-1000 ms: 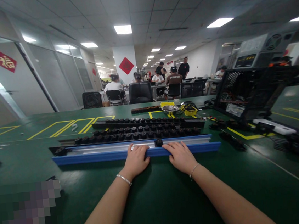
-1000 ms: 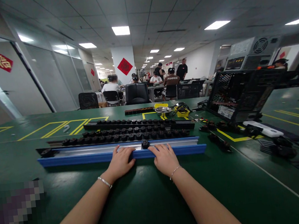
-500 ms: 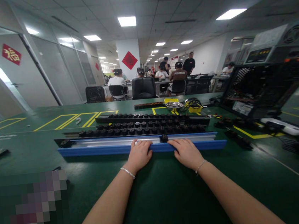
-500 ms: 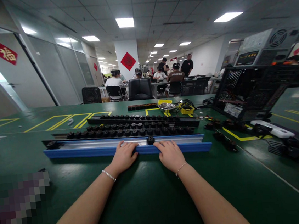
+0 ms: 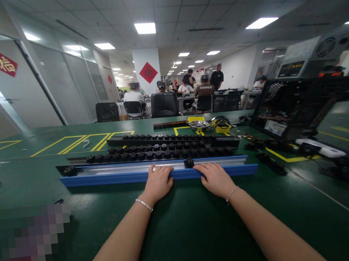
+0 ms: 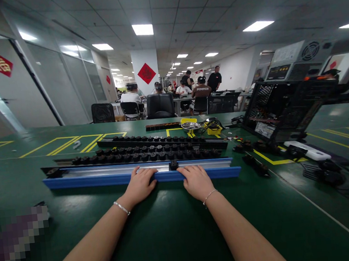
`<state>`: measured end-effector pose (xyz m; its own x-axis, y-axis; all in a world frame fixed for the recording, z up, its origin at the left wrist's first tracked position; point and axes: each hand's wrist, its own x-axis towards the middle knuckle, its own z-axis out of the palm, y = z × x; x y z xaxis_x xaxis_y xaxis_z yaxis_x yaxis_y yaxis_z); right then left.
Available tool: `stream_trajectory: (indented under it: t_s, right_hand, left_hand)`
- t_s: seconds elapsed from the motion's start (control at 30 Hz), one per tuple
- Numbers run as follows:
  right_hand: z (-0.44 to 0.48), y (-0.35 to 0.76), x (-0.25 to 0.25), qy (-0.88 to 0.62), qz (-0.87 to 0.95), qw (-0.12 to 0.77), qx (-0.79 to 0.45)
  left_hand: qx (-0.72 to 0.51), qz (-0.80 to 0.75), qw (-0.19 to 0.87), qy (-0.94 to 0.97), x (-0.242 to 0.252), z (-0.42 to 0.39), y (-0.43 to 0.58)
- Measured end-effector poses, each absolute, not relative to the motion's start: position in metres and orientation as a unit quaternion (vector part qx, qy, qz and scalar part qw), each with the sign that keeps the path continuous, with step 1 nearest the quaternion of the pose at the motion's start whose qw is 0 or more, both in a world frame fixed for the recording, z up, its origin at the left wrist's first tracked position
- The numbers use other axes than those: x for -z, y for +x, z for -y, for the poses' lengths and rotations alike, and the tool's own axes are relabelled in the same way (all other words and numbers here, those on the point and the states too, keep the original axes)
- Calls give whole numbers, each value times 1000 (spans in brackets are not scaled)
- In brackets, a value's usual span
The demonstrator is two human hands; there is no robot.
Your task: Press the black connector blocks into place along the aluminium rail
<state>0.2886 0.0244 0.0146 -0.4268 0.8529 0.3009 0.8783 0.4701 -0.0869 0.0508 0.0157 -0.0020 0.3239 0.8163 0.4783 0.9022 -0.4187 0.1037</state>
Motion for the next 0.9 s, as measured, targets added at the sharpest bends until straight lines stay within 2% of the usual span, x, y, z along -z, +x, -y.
stream_trajectory:
  t_s: [0.9]
  right_hand:
    - [-28,298,-18,-505,847,164,26]
  left_hand:
    - [231,532,95,-809,1,-16,50]
